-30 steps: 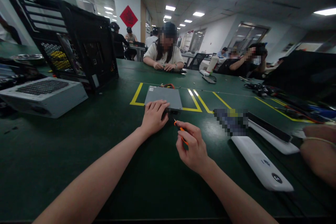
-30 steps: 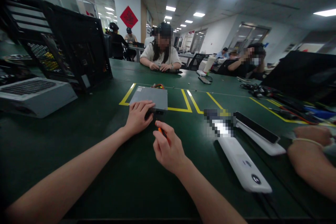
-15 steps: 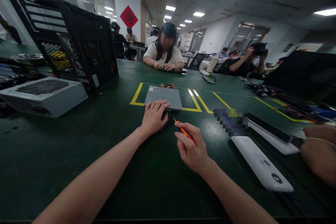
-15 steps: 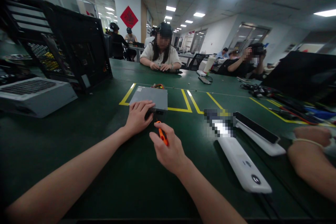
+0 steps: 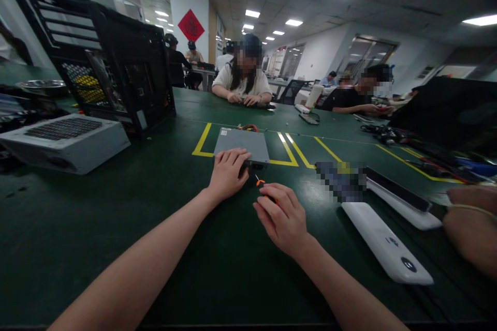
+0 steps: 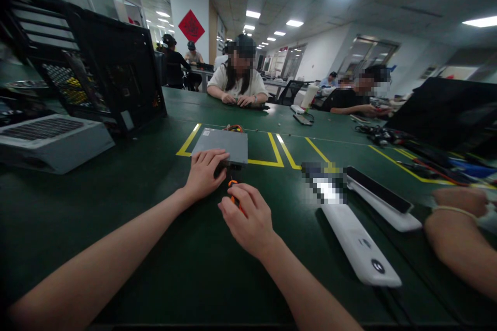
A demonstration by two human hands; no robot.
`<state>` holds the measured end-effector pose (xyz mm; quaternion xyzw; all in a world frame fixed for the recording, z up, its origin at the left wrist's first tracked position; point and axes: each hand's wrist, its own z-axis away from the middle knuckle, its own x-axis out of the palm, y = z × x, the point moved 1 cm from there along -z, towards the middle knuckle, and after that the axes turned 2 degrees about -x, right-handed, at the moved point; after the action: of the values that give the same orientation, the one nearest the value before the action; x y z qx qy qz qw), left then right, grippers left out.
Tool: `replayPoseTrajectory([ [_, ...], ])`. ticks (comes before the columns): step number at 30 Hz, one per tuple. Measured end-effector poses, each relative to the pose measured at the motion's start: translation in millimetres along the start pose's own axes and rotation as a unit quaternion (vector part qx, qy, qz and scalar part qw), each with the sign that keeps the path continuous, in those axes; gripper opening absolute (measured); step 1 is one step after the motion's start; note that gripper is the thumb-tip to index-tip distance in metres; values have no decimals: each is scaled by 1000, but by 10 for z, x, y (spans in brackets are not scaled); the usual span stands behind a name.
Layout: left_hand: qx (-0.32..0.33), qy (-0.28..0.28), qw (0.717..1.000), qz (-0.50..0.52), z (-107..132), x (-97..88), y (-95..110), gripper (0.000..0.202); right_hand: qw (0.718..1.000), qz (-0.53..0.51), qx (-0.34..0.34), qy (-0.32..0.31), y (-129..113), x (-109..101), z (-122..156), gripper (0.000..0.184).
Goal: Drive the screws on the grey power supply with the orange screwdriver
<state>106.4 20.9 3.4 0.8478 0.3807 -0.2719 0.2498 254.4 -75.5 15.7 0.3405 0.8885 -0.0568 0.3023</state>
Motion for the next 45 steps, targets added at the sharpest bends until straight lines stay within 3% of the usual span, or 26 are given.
replayPoseTrajectory([
  [15,1,-3,1000,2,2,-9,6,34,999,-26,39,25,16,-8,15,47],
  [40,-1,-1,1000,1,2,-4,12,36,999,-1,47,18,10,-47,-13,38],
  [45,-1,-5,1000,4,0,-20,16,35,996,-25,68,58,20,-61,-27,44],
])
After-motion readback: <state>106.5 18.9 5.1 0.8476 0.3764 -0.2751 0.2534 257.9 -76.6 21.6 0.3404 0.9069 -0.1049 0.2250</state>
